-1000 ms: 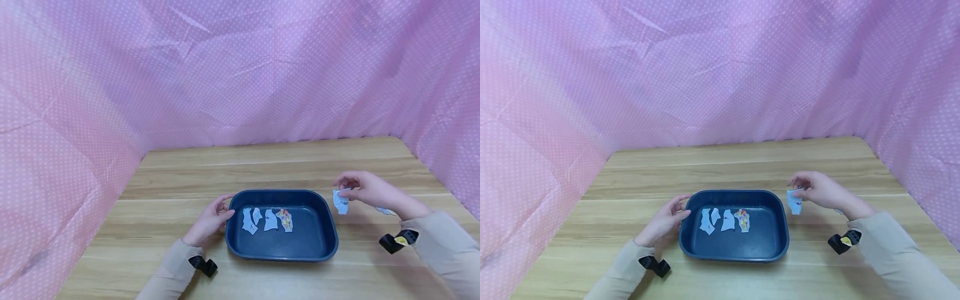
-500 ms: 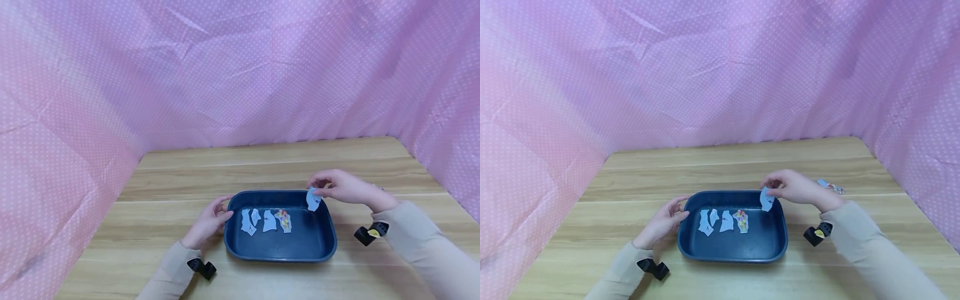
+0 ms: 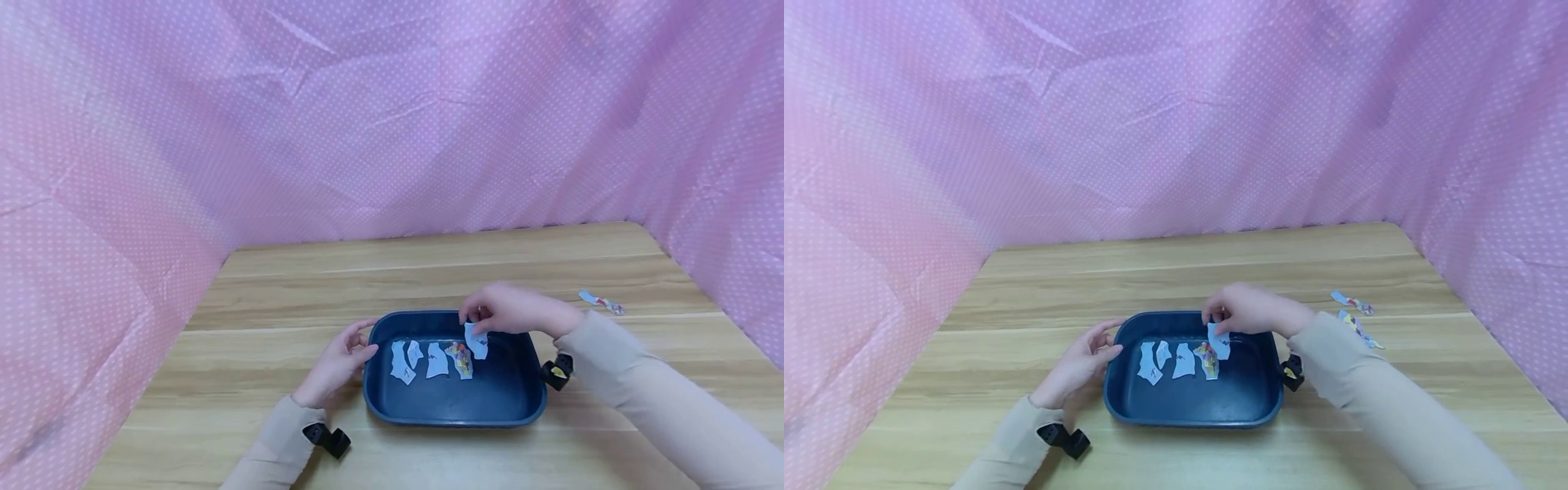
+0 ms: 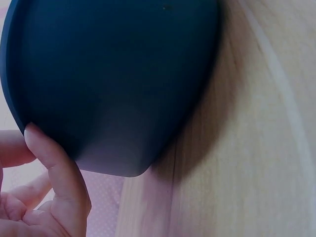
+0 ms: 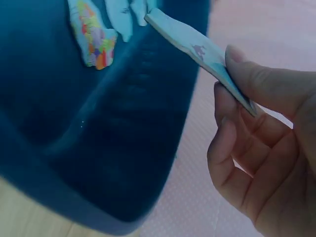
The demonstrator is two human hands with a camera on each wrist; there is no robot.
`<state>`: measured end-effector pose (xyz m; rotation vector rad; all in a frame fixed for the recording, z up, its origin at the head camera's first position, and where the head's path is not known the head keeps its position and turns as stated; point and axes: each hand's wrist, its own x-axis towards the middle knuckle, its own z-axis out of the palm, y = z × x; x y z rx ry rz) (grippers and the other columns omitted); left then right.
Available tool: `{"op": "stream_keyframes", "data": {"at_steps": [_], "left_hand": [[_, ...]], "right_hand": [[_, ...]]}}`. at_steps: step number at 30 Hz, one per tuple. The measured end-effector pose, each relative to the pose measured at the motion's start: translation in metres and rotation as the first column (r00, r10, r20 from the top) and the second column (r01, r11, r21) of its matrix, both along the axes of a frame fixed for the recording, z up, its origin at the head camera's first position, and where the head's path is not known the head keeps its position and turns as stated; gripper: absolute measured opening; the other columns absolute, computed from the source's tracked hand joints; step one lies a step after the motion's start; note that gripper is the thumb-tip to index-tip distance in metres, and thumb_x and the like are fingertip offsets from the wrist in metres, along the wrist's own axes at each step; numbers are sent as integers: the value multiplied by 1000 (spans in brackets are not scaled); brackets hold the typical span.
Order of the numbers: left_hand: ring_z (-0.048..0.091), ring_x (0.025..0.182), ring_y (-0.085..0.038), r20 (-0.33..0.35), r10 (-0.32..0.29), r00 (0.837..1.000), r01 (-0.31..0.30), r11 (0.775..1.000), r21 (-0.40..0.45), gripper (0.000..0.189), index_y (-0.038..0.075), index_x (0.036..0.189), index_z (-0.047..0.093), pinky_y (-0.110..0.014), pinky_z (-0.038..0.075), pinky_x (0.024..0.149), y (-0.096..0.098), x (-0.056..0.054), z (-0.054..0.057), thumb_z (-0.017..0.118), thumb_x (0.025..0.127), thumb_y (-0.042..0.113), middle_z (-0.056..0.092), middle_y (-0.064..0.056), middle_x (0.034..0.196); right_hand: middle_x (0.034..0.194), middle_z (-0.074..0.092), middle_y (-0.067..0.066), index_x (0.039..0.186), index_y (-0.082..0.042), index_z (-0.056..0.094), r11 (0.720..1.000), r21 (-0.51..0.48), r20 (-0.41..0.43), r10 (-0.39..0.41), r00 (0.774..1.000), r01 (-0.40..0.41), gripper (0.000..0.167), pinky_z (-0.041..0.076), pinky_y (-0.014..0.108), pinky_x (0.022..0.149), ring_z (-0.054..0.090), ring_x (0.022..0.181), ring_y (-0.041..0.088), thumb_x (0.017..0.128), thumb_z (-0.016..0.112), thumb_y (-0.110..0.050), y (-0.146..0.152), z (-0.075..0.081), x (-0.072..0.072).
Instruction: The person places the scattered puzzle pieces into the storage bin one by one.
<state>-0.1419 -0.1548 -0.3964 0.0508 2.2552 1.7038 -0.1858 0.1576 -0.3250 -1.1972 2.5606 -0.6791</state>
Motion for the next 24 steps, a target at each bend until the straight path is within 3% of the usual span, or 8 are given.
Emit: {"op": "stream_keyframes", "data": {"at_steps": [10, 19, 24], "left_hand": [[53, 66, -15, -7, 2, 1000, -2, 1000, -4, 46, 17, 138, 46, -25, 47, 59, -1, 0, 0, 57, 94, 8, 56, -15, 100], [52, 65, -15, -6, -1, 1000, 1, 1000, 3, 46, 17, 138, 46, -25, 45, 58, 0, -1, 0, 57, 94, 8, 56, -12, 97], [54, 66, -15, -16, -3, 1000, 3, 1000, -3, 46, 16, 138, 46, -25, 47, 59, -1, -1, -1, 57, 94, 7, 56, -15, 99]], "right_hand": [[68, 51, -7, 91, -10, 67, 982, 184, 35, 26, 999, -32, 12, 43, 20, 59, 45, 63, 4, 81, 72, -6, -11, -4, -2], [68, 52, -8, 87, -12, 66, 967, 247, 57, 45, 997, -58, 12, 43, 21, 60, 46, 63, 5, 80, 73, -6, -10, -10, -5], [63, 49, -10, 87, -12, 67, 955, 287, 17, 75, 997, -77, 12, 43, 19, 59, 45, 60, 3, 79, 75, -7, -9, -18, -5]]}}
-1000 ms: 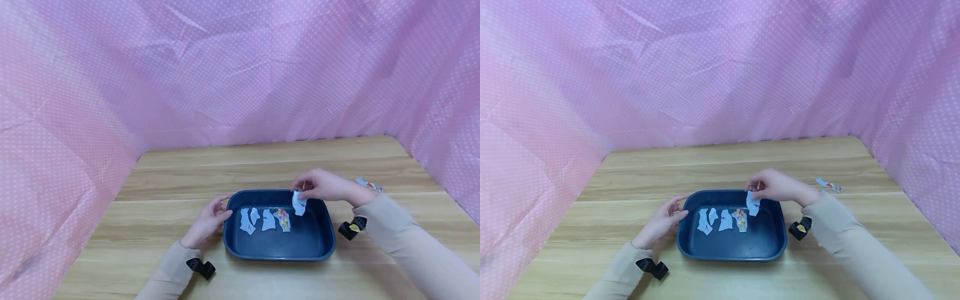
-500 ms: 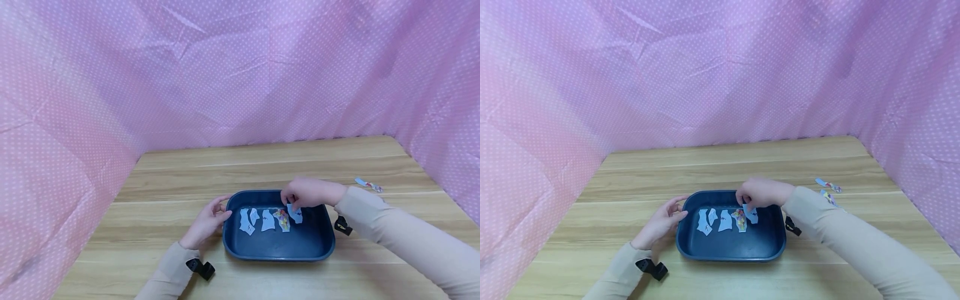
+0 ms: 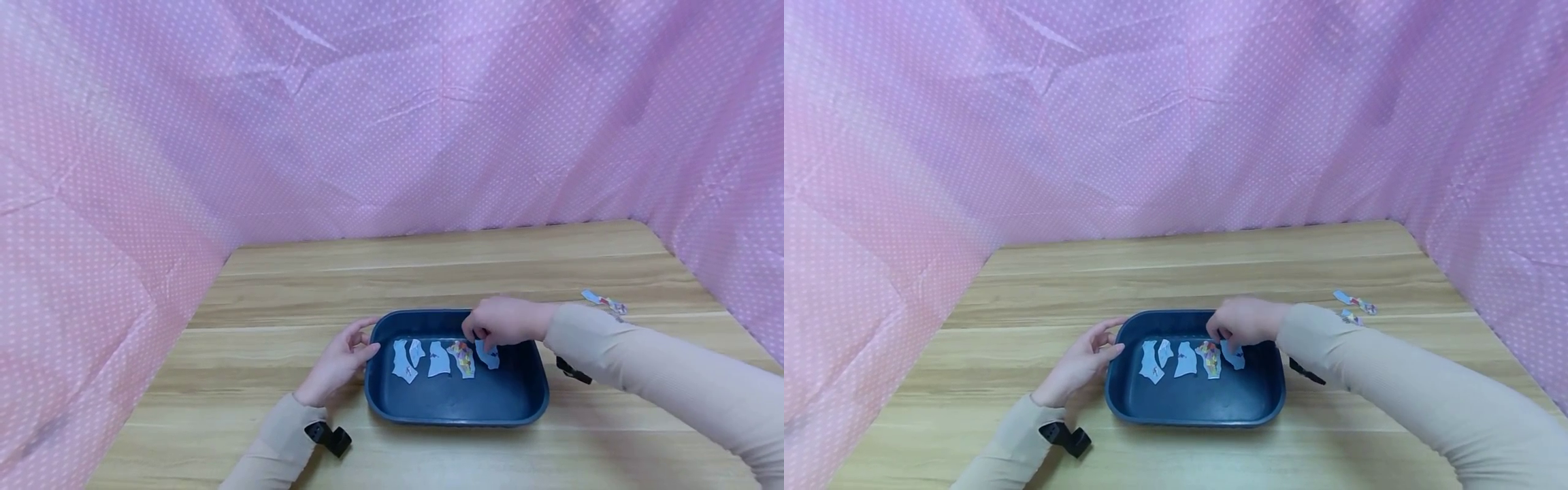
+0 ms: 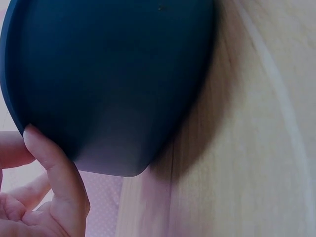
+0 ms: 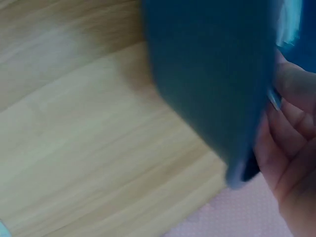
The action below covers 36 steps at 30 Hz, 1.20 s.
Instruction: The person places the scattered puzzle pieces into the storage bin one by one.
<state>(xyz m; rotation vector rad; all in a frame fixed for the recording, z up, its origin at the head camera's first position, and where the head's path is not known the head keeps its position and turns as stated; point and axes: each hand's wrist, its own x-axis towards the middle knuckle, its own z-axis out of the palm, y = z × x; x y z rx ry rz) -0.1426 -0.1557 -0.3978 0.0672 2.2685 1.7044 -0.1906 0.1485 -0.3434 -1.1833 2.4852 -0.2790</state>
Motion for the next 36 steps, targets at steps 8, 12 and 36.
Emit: {"op": "stream_keyframes", "data": {"at_steps": [8, 12, 36], "left_hand": [[54, 67, -15, -4, 2, 1000, -2, 1000, 10, 47, 15, 138, 46, -26, 48, 58, 1, 2, 2, 56, 94, 7, 56, -16, 99], [55, 67, -16, -1, 8, 1000, -8, 1000, 12, 47, 15, 139, 45, -27, 49, 58, 2, 3, 4, 57, 94, 7, 56, -16, 100], [54, 66, -15, -12, 11, 1000, -11, 1000, 30, 46, 14, 139, 46, -25, 47, 56, 3, 4, 1, 57, 94, 7, 55, -9, 94]], "right_hand": [[65, 48, -9, 86, -10, 68, 1000, -13, -48, -16, 999, 15, 12, 45, 19, 61, 46, 62, 3, 78, 76, -6, 4, -9, 2], [65, 50, -8, 85, -10, 67, 999, -19, -88, -28, 996, 27, 13, 44, 19, 59, 46, 62, 3, 77, 76, -5, 4, -10, 5], [84, 69, 1, 92, -8, 71, 996, 31, -202, -78, 976, 86, 18, 52, 30, 66, 56, 68, 7, 75, 78, -9, 4, -27, 17]]}}
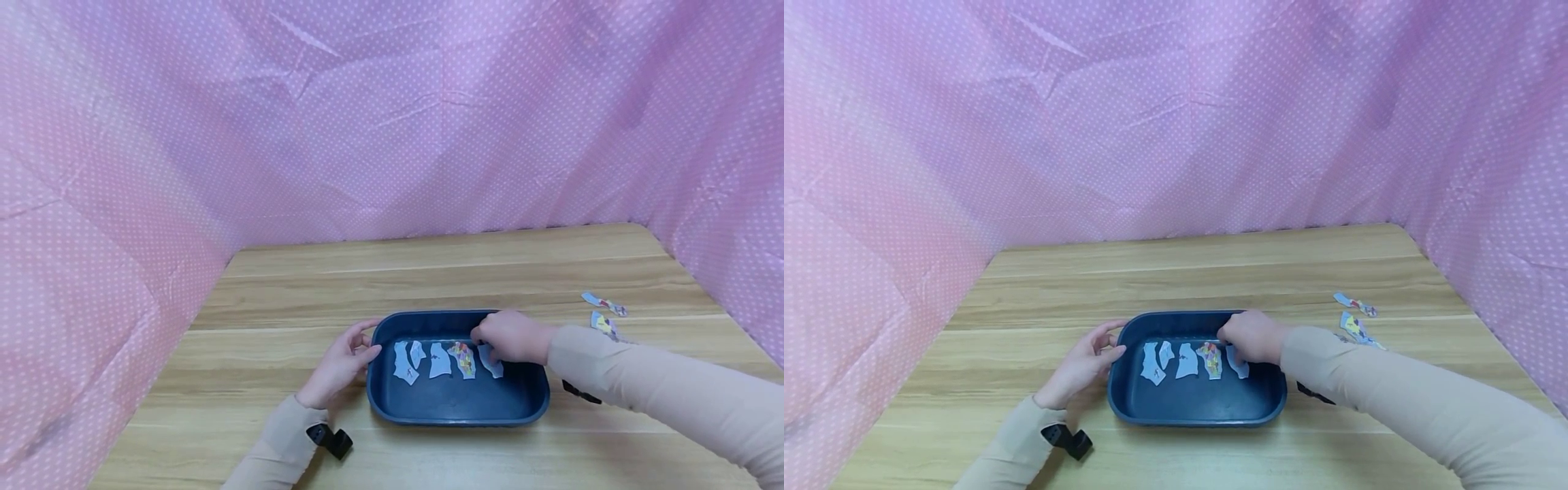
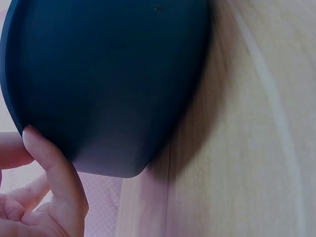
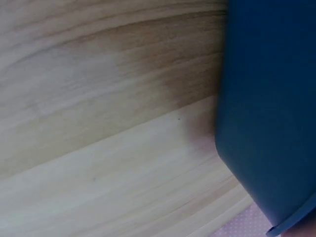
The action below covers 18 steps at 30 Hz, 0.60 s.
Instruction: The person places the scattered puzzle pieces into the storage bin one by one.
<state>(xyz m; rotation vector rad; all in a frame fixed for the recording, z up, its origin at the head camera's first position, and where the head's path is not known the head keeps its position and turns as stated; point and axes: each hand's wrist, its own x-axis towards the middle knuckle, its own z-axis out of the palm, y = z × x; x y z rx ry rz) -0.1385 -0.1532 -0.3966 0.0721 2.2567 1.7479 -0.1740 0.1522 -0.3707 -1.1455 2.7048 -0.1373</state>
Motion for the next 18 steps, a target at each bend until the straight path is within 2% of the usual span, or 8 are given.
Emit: {"op": "stream_keyframes", "data": {"at_steps": [7, 18], "left_hand": [[53, 64, -13, 13, -5, 1000, 5, 1000, 15, 47, 15, 139, 46, -25, 47, 55, -2, 1, -2, 57, 93, 6, 54, -9, 93], [53, 63, -13, -10, -9, 1000, 9, 1000, -11, 46, 17, 137, 47, -25, 46, 56, -1, 1, -4, 57, 93, 8, 53, -7, 92]], "right_hand": [[85, 68, 1, 91, -9, 71, 998, -2, -102, 67, 993, -68, 21, 53, 30, 68, 58, 73, 10, 72, 80, -9, 2, -6, 3], [87, 67, 2, 94, -8, 70, 995, -17, -100, 96, 990, -98, 21, 53, 31, 68, 57, 72, 10, 74, 78, -7, 5, -4, 2]]}}
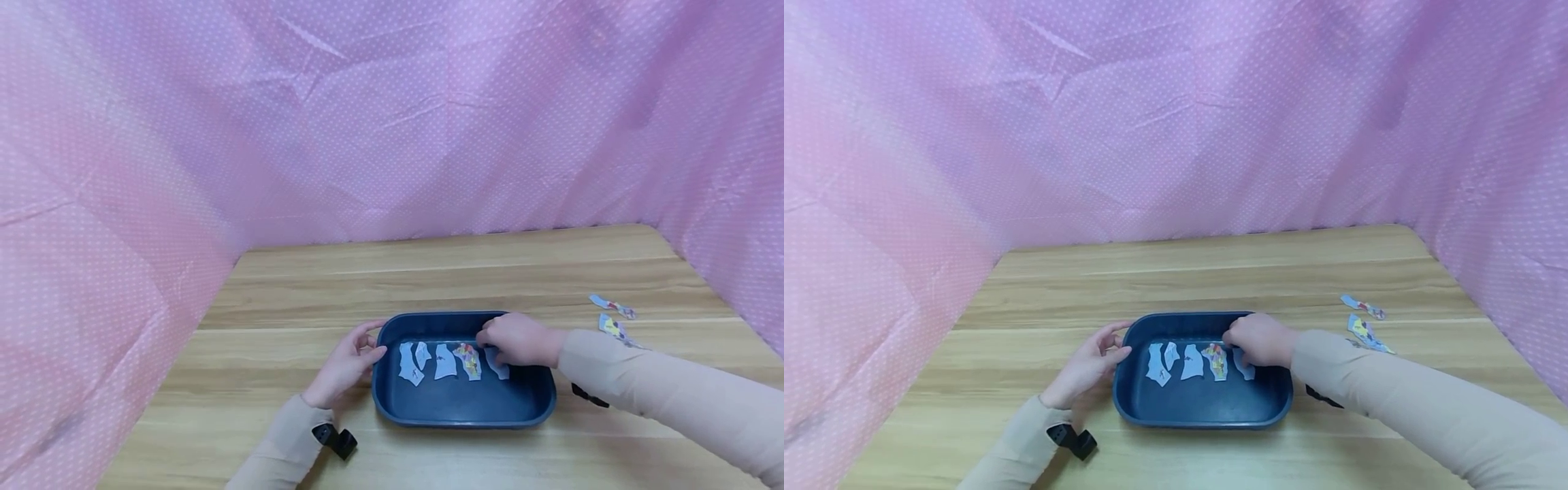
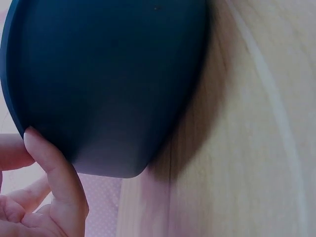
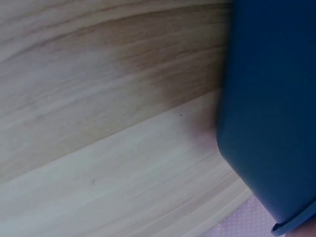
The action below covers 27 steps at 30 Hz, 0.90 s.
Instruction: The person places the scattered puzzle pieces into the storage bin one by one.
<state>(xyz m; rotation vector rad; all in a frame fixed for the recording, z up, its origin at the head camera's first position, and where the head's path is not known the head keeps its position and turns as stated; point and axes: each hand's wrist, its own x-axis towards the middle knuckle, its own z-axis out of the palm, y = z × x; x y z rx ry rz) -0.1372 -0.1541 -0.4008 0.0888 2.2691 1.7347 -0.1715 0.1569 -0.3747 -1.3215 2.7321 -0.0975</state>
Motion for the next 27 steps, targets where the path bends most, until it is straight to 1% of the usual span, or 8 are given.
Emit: {"op": "stream_keyframes", "data": {"at_steps": [6, 9, 12, 15, 18, 22, 25, 27], "left_hand": [[50, 61, -13, 9, 15, 1000, -15, 1000, 0, 46, 16, 137, 47, -25, 45, 54, 3, 1, 0, 57, 93, 6, 53, -7, 90], [51, 62, -13, 7, 17, 1000, -17, 1000, 13, 47, 16, 138, 47, -25, 45, 54, 3, 1, 1, 57, 93, 5, 53, -7, 90], [52, 63, -13, 8, 14, 1000, -14, 1000, 22, 47, 15, 138, 46, -25, 45, 54, 2, 1, 2, 57, 93, 5, 53, -7, 90], [53, 63, -13, 13, 12, 1000, -13, 1000, 25, 47, 15, 138, 46, -24, 46, 54, 1, 0, 2, 57, 93, 6, 54, -7, 91], [52, 63, -13, 16, 10, 1000, -10, 1000, 23, 47, 16, 138, 46, -24, 45, 54, 1, -1, 2, 57, 93, 7, 54, -7, 91], [52, 63, -13, 15, 8, 1000, -8, 1000, 15, 46, 16, 137, 47, -24, 45, 54, 2, -2, 2, 58, 93, 7, 54, -8, 92], [52, 63, -13, 15, 5, 1000, -5, 1000, 3, 46, 17, 137, 47, -25, 46, 56, 2, -3, 2, 57, 93, 7, 54, -8, 92], [52, 63, -14, 13, 3, 1000, -3, 1000, 1, 46, 17, 138, 46, -25, 46, 56, 3, -3, 2, 57, 94, 7, 54, -8, 92]], "right_hand": [[89, 67, 2, 95, -9, 69, 999, -30, 50, -17, 999, 18, 21, 53, 31, 70, 57, 75, 11, 76, 78, -12, 2, 2, -1], [90, 67, 3, 95, -9, 69, 995, -94, 78, -17, 997, 24, 20, 53, 30, 69, 58, 75, 12, 78, 77, -15, 5, 8, -2], [89, 67, 3, 96, -8, 69, 984, -176, 51, -9, 999, 18, 20, 52, 29, 67, 59, 75, 11, 79, 76, -16, 11, 20, -2], [87, 67, 1, 96, -7, 69, 968, -250, 22, -30, 999, 34, 18, 51, 28, 66, 59, 74, 9, 81, 73, -16, 20, 31, -3], [88, 68, 1, 96, -8, 69, 948, -309, 39, -71, 997, 80, 14, 52, 27, 65, 60, 75, 8, 84, 71, -14, 31, 38, -3], [88, 69, 1, 97, -6, 68, 912, -387, 80, -113, 990, 135, 14, 53, 24, 64, 62, 76, 8, 84, 70, -11, 49, 36, -1], [86, 69, -1, 99, -3, 68, 881, -432, 93, -171, 981, 195, 17, 54, 27, 64, 62, 76, 7, 83, 70, -9, 64, 34, 2], [85, 69, -2, 101, -2, 68, 857, -451, 106, -224, 969, 248, 19, 55, 28, 65, 62, 76, 6, 83, 71, -8, 75, 32, 4]]}}
